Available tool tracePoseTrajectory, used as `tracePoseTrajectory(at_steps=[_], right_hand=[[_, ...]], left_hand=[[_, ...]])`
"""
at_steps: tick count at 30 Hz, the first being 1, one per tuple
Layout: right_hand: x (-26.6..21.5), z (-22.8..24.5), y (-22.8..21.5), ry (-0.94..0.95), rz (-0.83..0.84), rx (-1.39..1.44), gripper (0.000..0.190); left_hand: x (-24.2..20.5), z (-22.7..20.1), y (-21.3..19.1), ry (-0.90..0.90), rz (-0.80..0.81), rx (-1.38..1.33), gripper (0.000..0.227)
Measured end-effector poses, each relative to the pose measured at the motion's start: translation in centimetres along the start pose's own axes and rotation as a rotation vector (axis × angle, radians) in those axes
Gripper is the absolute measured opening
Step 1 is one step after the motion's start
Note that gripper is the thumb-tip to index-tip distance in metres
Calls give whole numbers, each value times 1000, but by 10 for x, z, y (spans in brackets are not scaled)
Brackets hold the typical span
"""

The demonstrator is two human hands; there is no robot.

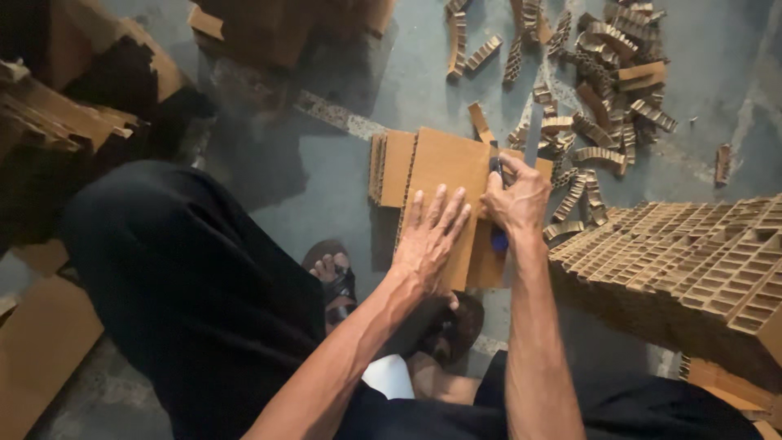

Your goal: The person sits on the floor and uses a metal ruler and a utility knife to cut rectangular pieces of corrugated cardboard. They align the ruler, score the cardboard, and then snap the pieces apart, repeating the process to create multiple smaller pieces.

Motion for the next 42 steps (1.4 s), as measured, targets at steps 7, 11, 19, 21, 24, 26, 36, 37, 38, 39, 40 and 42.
tracePoseTrajectory(at_steps=[7,11,19,21,24,26,36,37,38,39,40,42], right_hand=[[25,-17,9,-48,115,-51,38],[44,-30,16,-42,373,-430,36],[-27,-20,7,159,521,-366,44],[-34,2,0,93,489,-377,42],[-58,14,-19,147,363,-325,40],[-89,11,-37,149,201,-274,40],[-139,-52,-40,-36,-342,-315,53],[-143,-57,-39,-9,-331,-296,50],[-152,-61,-42,23,-335,-290,48],[-155,-61,-44,45,-343,-277,46],[-156,-61,-45,67,-351,-264,44],[-160,-53,-45,4,-342,-278,44]], left_hand=[[2,2,0,13,-13,-8,171],[2,1,-1,5,-3,19,169],[0,1,0,1,-11,5,172],[-1,0,0,1,-12,-15,171],[2,1,-6,-1,-23,13,171],[-3,-1,-5,-4,-12,9,173],[-50,78,55,-809,-316,-1260,114],[-48,80,72,-836,-274,-1357,91],[-46,82,86,-862,-231,-1454,69],[-42,88,95,-882,-198,-1549,51],[-43,98,89,-852,-300,-1545,45],[-54,114,73,-778,-477,-1516,33]])
Point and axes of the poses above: each hand's wrist, its own x-axis towards the middle knuckle, its own y-axis out of the palm, z = x × y, the point moved 10 cm from there along x, towards the middle knuckle, and after that the axes turned 14 degrees about -y, right-handed, at the moved point
